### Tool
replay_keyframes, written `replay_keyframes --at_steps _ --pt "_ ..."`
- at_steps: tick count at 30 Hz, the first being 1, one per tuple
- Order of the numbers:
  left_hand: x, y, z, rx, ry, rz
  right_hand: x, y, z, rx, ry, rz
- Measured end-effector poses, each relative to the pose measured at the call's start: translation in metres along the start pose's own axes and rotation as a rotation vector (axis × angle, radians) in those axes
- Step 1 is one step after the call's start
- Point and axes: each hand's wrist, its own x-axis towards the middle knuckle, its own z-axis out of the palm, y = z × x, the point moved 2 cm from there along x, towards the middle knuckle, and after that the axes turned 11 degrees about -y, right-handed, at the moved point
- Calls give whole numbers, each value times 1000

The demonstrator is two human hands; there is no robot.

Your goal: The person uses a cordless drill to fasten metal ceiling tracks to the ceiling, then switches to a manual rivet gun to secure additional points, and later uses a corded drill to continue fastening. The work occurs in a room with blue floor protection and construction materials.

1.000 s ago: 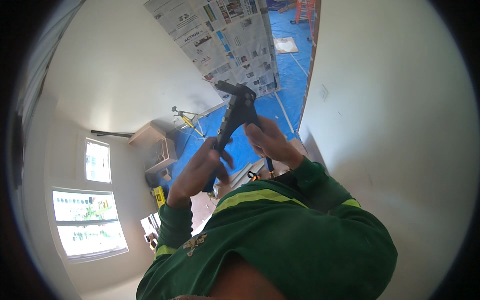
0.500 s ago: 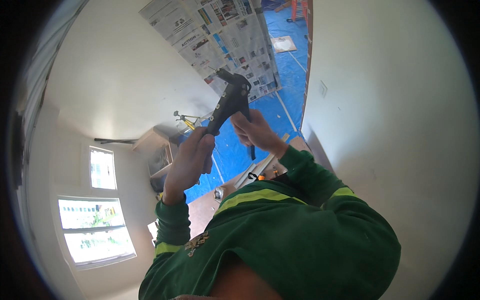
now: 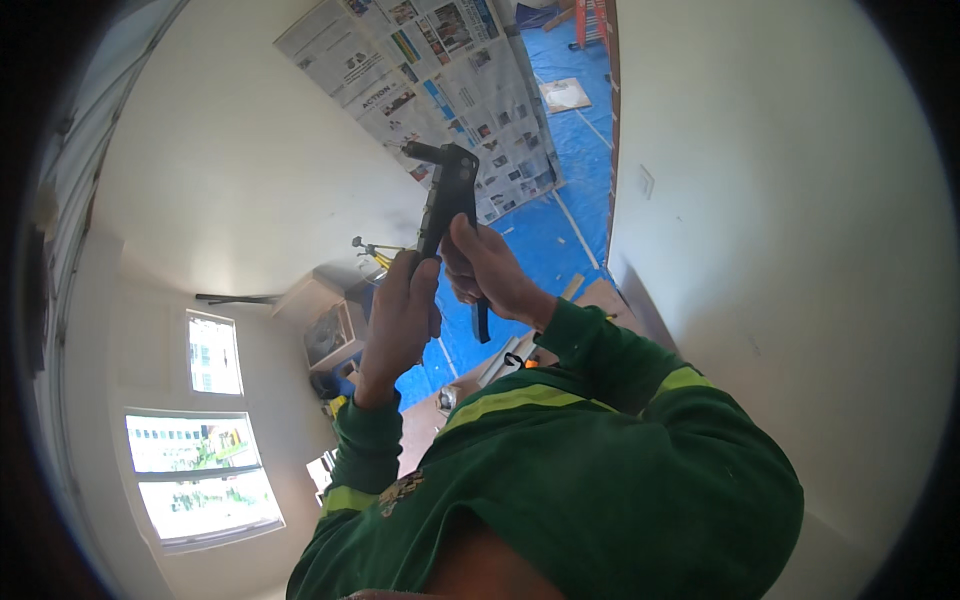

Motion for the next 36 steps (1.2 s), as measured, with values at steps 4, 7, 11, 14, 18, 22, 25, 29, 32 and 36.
replay_keyframes --at_steps 4,7,11,14,18,22,25,29,32,36 --pt "-2 -8 -20 -6 -29 -111 -2 -5 -3 -150 51 138" --pt "-7 -7 -31 -60 -92 -42 -2 -9 -1 -291 47 156" --pt "-4 -4 -24 -17 -24 -9 11 -2 14 34 1 33" --pt "-1 -3 -27 11 -5 -29 18 -4 21 -56 -3 28" --pt "-9 -4 -55 -57 -61 -14 16 -18 29 -173 -88 37" --pt "-21 7 -72 143 -84 120 21 -31 44 -93 -198 -23" --pt "-29 31 -89 17 -112 183 34 -44 65 -104 -413 -90" --pt "-36 80 -120 32 -58 292 58 -75 105 -268 -535 -262" --pt "-41 119 -144 181 259 395 87 -104 142 -221 -636 -374" --pt "-55 173 -177 264 544 689 121 -141 189 -252 -736 -516"
